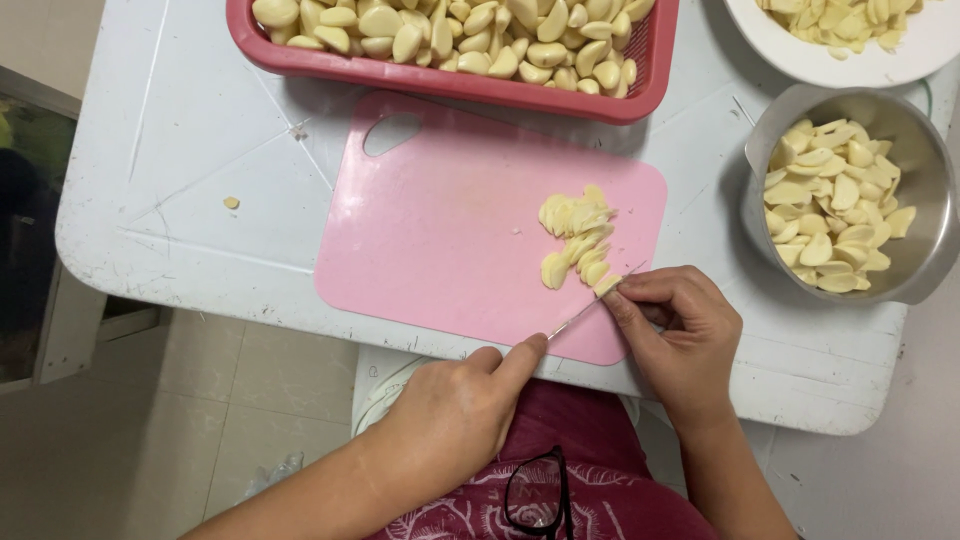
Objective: Slicing peeled garlic cloves into thin pieces on a cutting board using a small knife.
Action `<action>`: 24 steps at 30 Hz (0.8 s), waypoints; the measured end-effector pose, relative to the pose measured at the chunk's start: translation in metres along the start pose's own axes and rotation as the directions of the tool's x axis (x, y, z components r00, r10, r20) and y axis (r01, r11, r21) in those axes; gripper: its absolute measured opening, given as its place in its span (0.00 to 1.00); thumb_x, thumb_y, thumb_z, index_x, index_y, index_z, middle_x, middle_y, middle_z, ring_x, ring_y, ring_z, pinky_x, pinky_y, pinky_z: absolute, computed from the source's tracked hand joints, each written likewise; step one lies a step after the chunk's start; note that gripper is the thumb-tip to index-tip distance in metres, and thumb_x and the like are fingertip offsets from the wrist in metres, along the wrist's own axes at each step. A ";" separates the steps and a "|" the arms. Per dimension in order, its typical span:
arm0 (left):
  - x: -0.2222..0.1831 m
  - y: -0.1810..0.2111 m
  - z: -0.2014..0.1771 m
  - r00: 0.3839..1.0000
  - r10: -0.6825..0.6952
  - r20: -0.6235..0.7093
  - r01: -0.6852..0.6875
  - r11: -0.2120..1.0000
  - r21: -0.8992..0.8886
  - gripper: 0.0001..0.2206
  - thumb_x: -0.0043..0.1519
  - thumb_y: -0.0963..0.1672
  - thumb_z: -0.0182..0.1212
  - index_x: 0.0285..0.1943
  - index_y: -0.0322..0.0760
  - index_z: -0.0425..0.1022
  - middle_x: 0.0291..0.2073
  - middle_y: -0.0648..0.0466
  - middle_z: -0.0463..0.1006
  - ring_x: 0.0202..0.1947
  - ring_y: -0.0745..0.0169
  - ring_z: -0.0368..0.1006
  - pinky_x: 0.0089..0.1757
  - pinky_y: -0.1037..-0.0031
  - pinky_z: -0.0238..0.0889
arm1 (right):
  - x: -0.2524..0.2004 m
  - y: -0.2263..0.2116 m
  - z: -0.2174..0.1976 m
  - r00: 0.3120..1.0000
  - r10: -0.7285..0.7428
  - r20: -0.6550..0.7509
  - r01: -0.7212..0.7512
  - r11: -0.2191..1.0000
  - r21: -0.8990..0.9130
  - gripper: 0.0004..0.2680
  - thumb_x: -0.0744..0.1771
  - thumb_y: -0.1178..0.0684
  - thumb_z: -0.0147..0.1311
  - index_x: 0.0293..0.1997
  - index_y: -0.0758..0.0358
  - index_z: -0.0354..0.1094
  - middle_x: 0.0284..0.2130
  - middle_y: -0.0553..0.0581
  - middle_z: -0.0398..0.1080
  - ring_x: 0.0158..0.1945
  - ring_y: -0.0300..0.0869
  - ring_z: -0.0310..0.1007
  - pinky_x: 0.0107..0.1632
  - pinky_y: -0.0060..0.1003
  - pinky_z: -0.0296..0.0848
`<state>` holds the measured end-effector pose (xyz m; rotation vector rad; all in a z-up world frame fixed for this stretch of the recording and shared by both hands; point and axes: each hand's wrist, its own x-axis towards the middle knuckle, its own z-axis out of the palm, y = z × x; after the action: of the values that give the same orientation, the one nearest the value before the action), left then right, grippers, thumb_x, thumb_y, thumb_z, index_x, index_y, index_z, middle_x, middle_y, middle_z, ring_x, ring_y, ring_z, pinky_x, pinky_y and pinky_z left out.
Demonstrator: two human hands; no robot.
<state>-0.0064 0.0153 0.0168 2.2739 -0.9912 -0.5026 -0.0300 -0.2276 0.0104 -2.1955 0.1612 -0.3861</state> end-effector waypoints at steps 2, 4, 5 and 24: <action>0.002 0.000 0.002 1.000 0.013 -0.017 -0.013 1.000 0.008 0.24 0.63 0.39 0.55 0.72 0.36 0.66 0.25 0.47 0.74 0.15 0.36 0.70 0.15 0.47 0.62 | -0.001 0.002 0.000 1.000 0.005 -0.005 -0.005 1.000 0.005 0.04 0.66 0.63 0.68 0.38 0.67 0.76 0.35 0.61 0.76 0.41 0.41 0.77 0.41 0.28 0.79; 0.005 -0.001 0.005 0.999 0.023 -0.035 -0.023 1.000 0.017 0.25 0.62 0.39 0.55 0.72 0.35 0.66 0.26 0.47 0.73 0.15 0.36 0.70 0.15 0.47 0.62 | -0.001 0.003 0.001 1.000 0.008 -0.007 -0.008 1.000 0.013 0.04 0.66 0.63 0.68 0.38 0.67 0.76 0.35 0.61 0.76 0.41 0.42 0.78 0.42 0.28 0.79; 0.007 -0.001 0.006 0.998 0.044 -0.054 -0.043 0.999 0.020 0.25 0.61 0.38 0.55 0.71 0.34 0.66 0.25 0.46 0.73 0.14 0.37 0.70 0.14 0.48 0.61 | -0.001 0.003 0.000 1.000 0.005 -0.003 -0.005 1.000 0.009 0.04 0.66 0.63 0.68 0.39 0.67 0.76 0.36 0.62 0.76 0.41 0.42 0.78 0.42 0.29 0.80; 0.007 -0.006 0.015 0.991 0.113 -0.074 -0.101 0.983 0.152 0.32 0.53 0.37 0.58 0.73 0.31 0.66 0.28 0.44 0.72 0.12 0.41 0.70 0.12 0.52 0.59 | 0.000 0.005 0.001 1.000 0.020 -0.002 -0.020 0.999 0.031 0.03 0.66 0.63 0.67 0.39 0.67 0.76 0.36 0.62 0.75 0.42 0.42 0.78 0.42 0.29 0.81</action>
<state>-0.0071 0.0080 0.0011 2.3347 -1.1351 -0.2958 -0.0299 -0.2296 0.0053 -2.1612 0.1769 -0.3777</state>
